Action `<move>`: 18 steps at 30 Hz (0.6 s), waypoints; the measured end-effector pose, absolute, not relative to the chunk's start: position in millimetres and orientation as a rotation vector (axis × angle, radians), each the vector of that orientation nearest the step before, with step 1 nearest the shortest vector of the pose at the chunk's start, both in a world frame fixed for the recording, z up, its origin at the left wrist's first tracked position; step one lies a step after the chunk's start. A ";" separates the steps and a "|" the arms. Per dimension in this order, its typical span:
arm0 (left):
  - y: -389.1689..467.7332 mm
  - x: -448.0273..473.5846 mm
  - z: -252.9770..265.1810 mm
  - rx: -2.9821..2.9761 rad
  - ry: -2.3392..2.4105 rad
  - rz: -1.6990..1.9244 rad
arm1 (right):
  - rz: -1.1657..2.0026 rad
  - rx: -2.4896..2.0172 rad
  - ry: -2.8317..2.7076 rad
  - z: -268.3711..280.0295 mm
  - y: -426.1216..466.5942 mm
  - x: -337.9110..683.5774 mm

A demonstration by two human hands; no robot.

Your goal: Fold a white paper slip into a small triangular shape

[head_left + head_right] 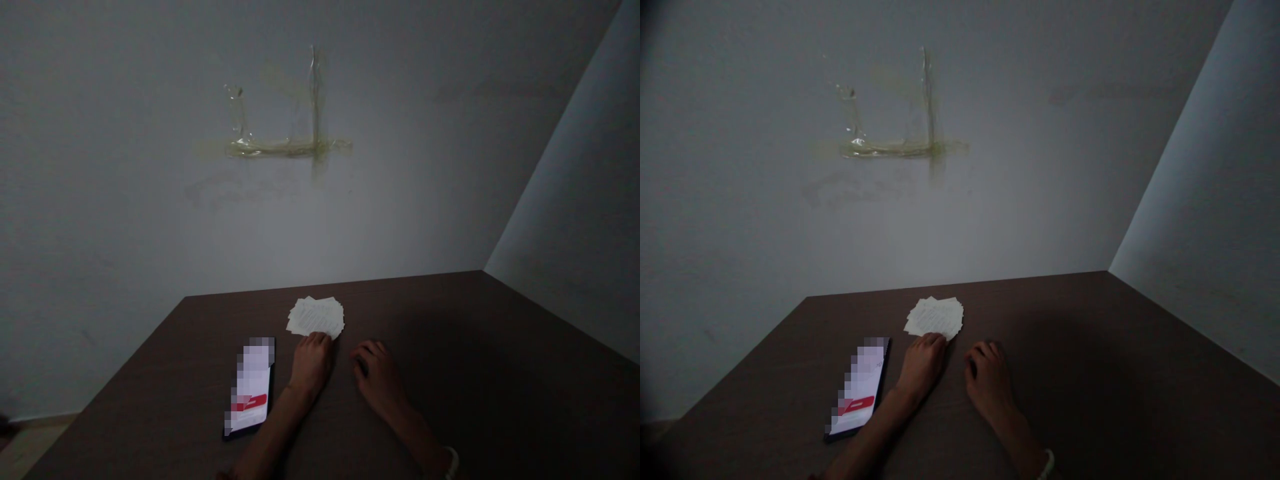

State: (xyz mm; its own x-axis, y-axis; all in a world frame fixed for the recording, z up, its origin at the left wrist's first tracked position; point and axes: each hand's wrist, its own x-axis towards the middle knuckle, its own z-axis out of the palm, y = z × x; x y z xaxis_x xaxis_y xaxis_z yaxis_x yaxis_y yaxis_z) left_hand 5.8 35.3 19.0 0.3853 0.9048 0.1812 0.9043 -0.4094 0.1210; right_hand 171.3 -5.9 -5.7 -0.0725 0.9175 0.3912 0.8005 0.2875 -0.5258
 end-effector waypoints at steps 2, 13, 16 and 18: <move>29.8 3.1 19.9 2.621 1.692 0.319 | 0.228 -1.531 -1.877 -7.1 -4.8 171.6; -12.9 -9.2 17.8 2.750 1.431 0.169 | 0.249 -1.482 -1.824 -6.7 -4.2 170.1; -22.0 -12.4 15.5 2.785 1.366 0.169 | 0.248 -1.464 -1.839 -6.7 -5.5 168.7; -26.2 -15.1 13.1 2.806 1.315 0.186 | 0.247 -1.446 -1.855 -7.0 -6.2 167.7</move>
